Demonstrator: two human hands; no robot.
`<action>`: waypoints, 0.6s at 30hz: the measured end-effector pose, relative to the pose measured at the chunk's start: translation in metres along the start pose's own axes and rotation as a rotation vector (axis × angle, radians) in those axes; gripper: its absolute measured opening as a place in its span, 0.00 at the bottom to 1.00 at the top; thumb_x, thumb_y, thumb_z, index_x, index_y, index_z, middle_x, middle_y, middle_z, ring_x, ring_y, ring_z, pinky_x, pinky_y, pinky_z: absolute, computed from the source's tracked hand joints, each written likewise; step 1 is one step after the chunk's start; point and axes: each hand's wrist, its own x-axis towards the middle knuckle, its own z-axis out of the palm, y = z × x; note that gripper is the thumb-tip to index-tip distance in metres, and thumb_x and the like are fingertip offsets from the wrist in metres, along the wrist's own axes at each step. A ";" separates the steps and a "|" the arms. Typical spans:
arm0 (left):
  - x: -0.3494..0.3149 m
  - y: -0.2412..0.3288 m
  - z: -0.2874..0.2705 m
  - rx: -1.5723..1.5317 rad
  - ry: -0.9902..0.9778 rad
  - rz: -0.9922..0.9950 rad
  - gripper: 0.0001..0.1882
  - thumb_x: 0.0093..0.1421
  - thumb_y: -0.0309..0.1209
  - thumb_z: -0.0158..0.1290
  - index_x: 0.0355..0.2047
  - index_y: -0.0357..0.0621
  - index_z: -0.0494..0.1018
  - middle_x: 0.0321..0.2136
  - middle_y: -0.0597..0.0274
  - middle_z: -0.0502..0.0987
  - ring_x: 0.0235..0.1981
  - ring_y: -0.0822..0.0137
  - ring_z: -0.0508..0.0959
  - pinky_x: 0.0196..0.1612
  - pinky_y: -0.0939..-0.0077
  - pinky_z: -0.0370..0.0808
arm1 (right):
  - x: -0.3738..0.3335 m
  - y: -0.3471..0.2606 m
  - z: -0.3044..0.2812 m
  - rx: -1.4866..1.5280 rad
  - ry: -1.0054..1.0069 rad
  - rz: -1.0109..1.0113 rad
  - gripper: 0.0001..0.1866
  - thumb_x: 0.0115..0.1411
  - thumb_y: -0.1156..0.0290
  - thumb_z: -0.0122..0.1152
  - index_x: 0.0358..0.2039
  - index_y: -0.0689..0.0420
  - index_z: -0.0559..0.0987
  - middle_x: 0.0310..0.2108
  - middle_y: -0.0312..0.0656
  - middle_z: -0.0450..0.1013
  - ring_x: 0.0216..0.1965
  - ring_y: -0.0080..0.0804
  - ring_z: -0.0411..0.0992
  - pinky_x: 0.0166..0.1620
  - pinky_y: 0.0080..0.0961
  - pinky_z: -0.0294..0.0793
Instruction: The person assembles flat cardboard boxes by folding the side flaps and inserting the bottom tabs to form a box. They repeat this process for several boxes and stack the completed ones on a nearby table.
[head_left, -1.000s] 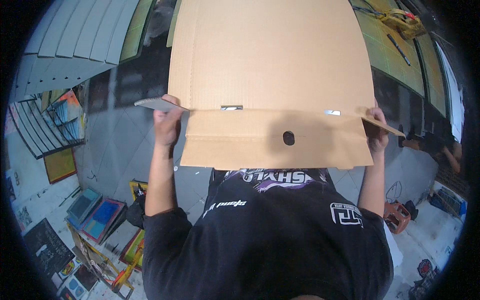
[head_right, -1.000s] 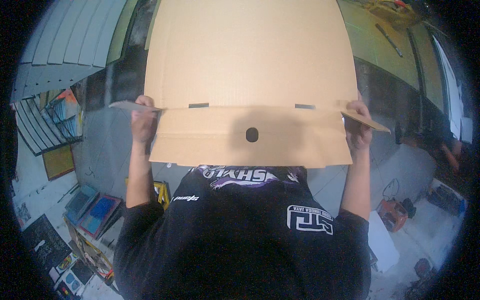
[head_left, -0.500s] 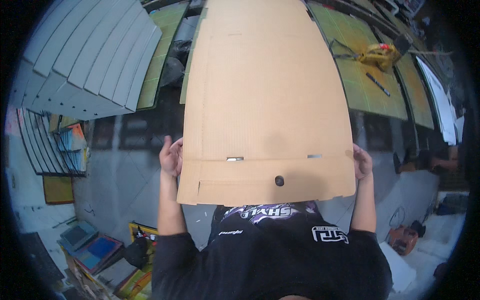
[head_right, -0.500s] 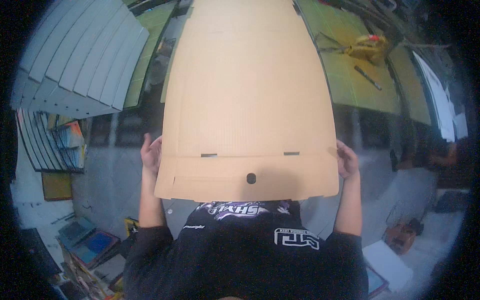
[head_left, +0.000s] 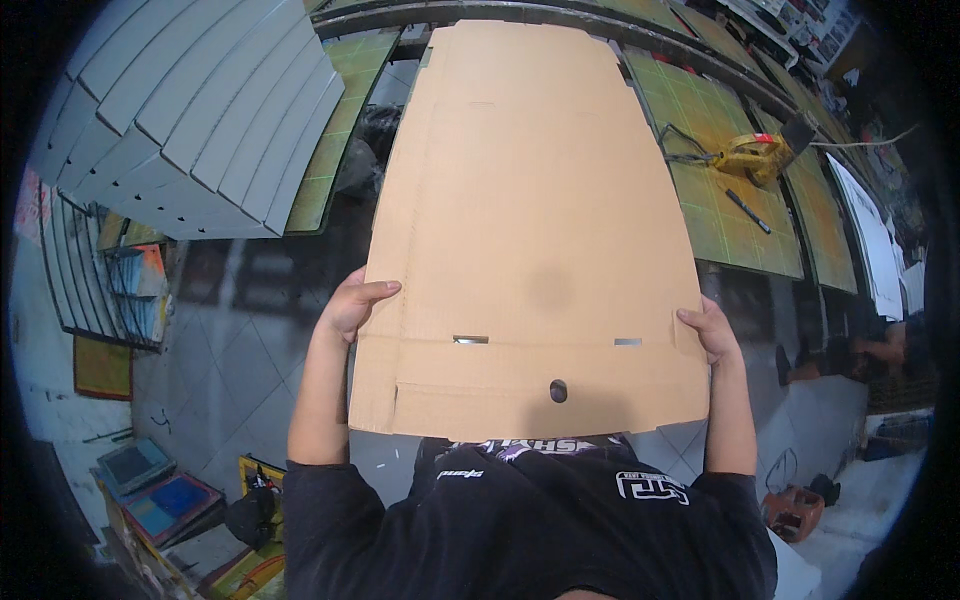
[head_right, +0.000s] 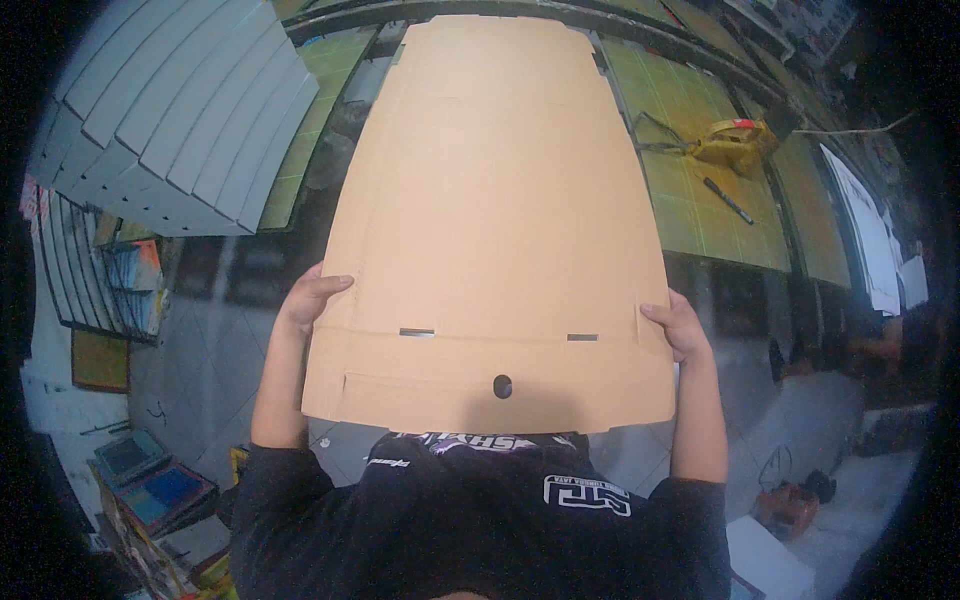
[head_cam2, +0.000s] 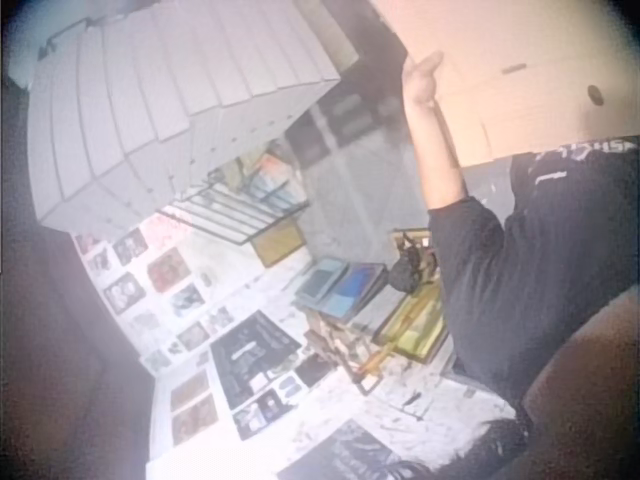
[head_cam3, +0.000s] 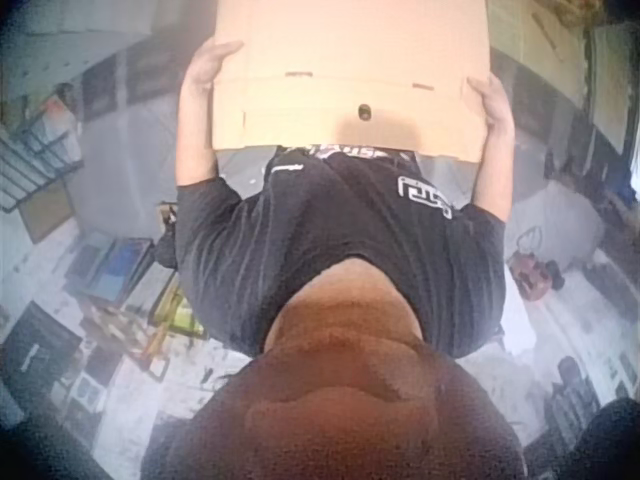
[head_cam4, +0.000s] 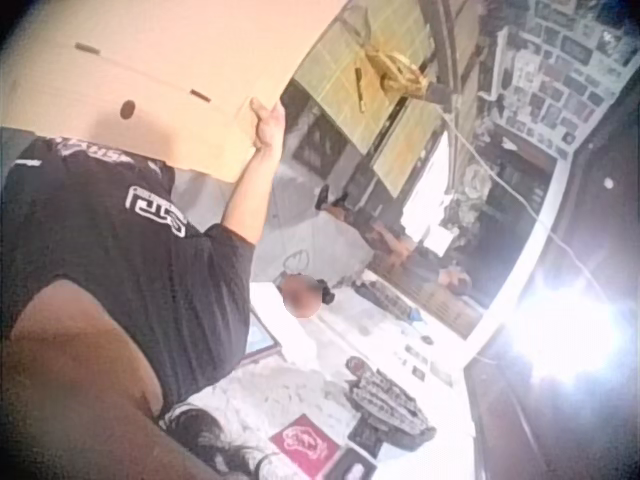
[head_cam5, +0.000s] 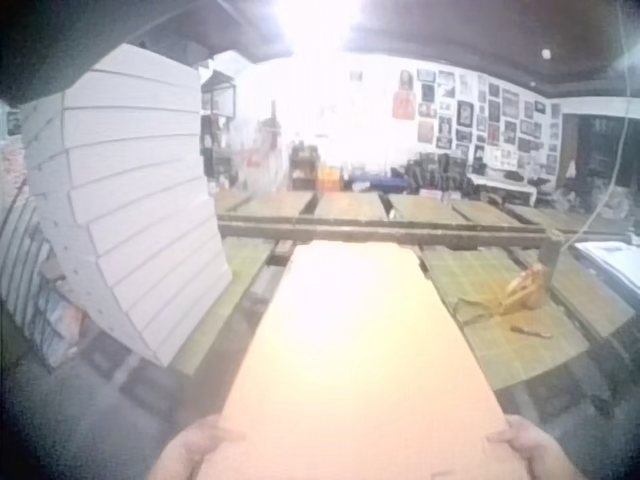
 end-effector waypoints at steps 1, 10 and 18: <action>-0.002 0.006 0.003 0.044 0.025 -0.012 0.23 0.51 0.22 0.53 0.49 0.32 0.65 0.43 0.51 0.75 0.42 0.62 0.77 0.47 0.69 0.73 | -0.002 -0.006 0.004 -0.061 0.030 0.003 0.24 0.51 0.79 0.57 0.49 0.67 0.67 0.44 0.46 0.71 0.43 0.34 0.73 0.47 0.30 0.72; -0.005 0.032 0.045 0.538 0.175 -0.038 0.21 0.51 0.18 0.48 0.47 0.31 0.66 0.43 0.51 0.74 0.43 0.62 0.75 0.47 0.73 0.70 | -0.012 -0.035 0.037 -0.514 0.094 -0.091 0.22 0.51 0.82 0.52 0.49 0.66 0.68 0.43 0.42 0.72 0.43 0.28 0.70 0.48 0.25 0.67; 0.011 0.015 0.086 1.288 0.277 -0.020 0.31 0.54 0.24 0.44 0.58 0.30 0.51 0.48 0.43 0.68 0.51 0.53 0.69 0.54 0.70 0.63 | -0.009 -0.048 0.089 -1.385 0.192 -0.173 0.17 0.46 0.80 0.53 0.39 0.71 0.68 0.35 0.58 0.73 0.39 0.51 0.73 0.43 0.38 0.72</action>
